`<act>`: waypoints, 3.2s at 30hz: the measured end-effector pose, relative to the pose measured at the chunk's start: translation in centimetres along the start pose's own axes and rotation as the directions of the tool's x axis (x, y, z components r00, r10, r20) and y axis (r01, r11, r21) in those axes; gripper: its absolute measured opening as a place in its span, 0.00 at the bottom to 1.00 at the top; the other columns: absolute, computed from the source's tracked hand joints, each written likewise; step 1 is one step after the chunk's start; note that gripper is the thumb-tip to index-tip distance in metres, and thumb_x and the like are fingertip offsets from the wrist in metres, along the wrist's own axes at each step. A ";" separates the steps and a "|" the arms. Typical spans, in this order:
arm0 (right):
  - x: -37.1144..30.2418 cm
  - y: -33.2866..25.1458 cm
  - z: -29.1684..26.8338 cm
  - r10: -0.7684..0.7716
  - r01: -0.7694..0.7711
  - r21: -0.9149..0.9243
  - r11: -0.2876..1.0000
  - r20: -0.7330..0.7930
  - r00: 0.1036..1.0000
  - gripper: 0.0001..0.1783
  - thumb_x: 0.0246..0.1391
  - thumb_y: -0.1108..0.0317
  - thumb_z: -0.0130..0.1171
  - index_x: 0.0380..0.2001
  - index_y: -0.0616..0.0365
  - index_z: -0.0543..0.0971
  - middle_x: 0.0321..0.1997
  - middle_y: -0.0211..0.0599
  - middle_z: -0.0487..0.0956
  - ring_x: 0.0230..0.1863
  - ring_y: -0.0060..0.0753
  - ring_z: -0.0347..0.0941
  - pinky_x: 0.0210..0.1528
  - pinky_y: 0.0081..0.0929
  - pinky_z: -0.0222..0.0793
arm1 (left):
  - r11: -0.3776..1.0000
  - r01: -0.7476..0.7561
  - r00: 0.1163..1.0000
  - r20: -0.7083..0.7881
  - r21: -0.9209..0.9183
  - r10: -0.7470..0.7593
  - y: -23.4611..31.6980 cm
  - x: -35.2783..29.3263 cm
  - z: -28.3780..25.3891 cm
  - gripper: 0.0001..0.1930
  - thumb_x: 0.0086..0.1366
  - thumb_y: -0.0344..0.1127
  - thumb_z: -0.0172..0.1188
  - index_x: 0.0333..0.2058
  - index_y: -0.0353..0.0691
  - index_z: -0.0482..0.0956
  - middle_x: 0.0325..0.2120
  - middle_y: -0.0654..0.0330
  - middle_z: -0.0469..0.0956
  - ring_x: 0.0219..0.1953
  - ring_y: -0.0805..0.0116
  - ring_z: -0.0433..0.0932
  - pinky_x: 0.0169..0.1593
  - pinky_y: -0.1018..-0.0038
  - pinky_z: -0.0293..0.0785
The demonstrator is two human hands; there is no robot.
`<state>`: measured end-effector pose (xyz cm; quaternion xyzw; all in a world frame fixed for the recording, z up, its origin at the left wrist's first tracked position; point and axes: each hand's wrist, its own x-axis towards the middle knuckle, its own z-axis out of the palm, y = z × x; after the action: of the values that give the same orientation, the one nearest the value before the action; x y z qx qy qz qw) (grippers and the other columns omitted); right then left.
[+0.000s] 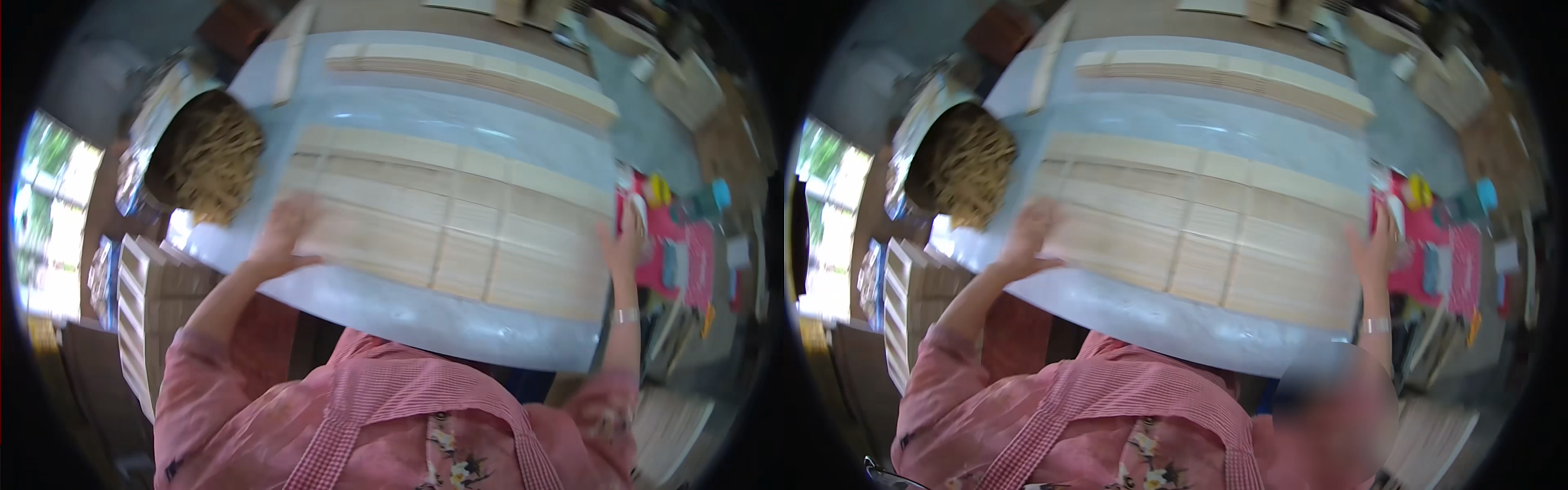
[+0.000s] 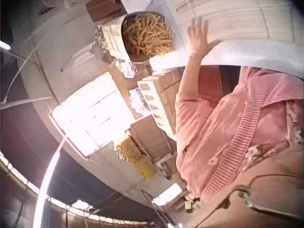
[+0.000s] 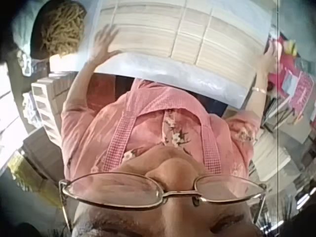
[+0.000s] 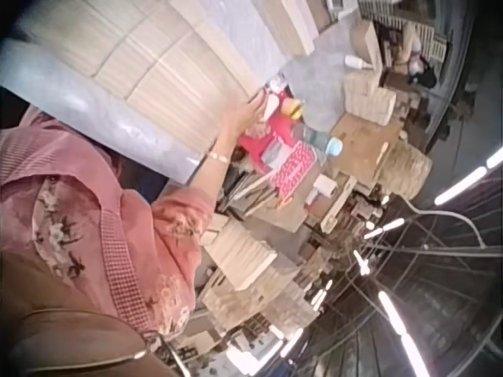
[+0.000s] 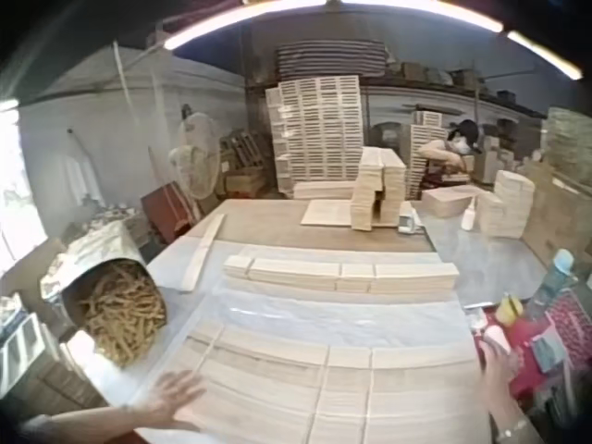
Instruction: Assembling wooden boxes by applying glue to wooden boards and joining them using a nail gun.
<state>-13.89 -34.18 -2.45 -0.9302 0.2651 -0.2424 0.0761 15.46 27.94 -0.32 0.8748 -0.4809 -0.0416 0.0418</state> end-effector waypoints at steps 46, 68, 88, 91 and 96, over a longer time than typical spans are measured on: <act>-3.9 -15.8 -1.0 -0.169 0.154 0.069 0.986 0.426 0.889 0.12 0.55 0.69 0.59 0.44 0.56 0.78 0.34 0.44 0.83 0.28 0.55 0.76 0.35 0.45 0.72 | 0.964 0.264 0.908 0.341 -0.017 -0.242 8.2 2.6 -3.5 0.17 0.58 0.30 0.53 0.47 0.39 0.77 0.43 0.50 0.82 0.44 0.44 0.79 0.47 0.54 0.75; -13.6 -28.7 0.7 -0.560 0.446 0.492 0.748 0.108 0.821 0.09 0.47 0.69 0.72 0.29 0.58 0.81 0.31 0.31 0.75 0.31 0.35 0.72 0.35 0.32 0.69 | 0.668 0.224 0.971 0.104 -0.709 -0.215 7.6 1.9 0.5 0.21 0.64 0.37 0.59 0.53 0.33 0.72 0.38 0.48 0.80 0.27 0.59 0.79 0.35 0.66 0.80; -9.8 -24.7 -3.3 -0.488 0.348 0.472 0.810 0.214 0.846 0.50 0.37 0.67 0.79 0.66 0.56 0.68 0.61 0.39 0.76 0.55 0.44 0.73 0.58 0.34 0.70 | 0.645 -0.030 0.999 -0.008 -0.763 0.037 6.8 -1.6 1.8 0.58 0.44 0.24 0.77 0.73 0.46 0.53 0.68 0.50 0.58 0.45 0.56 0.77 0.49 0.70 0.80; -8.3 -20.1 -3.0 -0.374 0.142 0.493 0.859 0.412 0.831 0.59 0.34 0.67 0.80 0.70 0.55 0.60 0.67 0.39 0.70 0.59 0.45 0.71 0.61 0.36 0.68 | 0.644 -0.009 0.998 0.032 -0.765 0.051 6.7 -1.5 1.6 0.58 0.45 0.24 0.76 0.73 0.47 0.52 0.69 0.50 0.56 0.50 0.54 0.75 0.51 0.69 0.80; -6.6 -18.9 -2.8 -0.360 -0.082 0.551 0.830 0.642 0.677 0.71 0.28 0.71 0.82 0.76 0.54 0.51 0.74 0.42 0.64 0.61 0.47 0.70 0.63 0.37 0.67 | 0.671 0.079 0.995 0.098 -0.737 -0.010 6.7 -1.6 1.3 0.57 0.46 0.25 0.76 0.73 0.48 0.53 0.70 0.51 0.55 0.57 0.53 0.72 0.55 0.67 0.80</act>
<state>-11.47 -14.71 2.37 -0.9062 0.0590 0.0750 0.4119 8.79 25.67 -0.77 0.7917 -0.4027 -0.2711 0.3708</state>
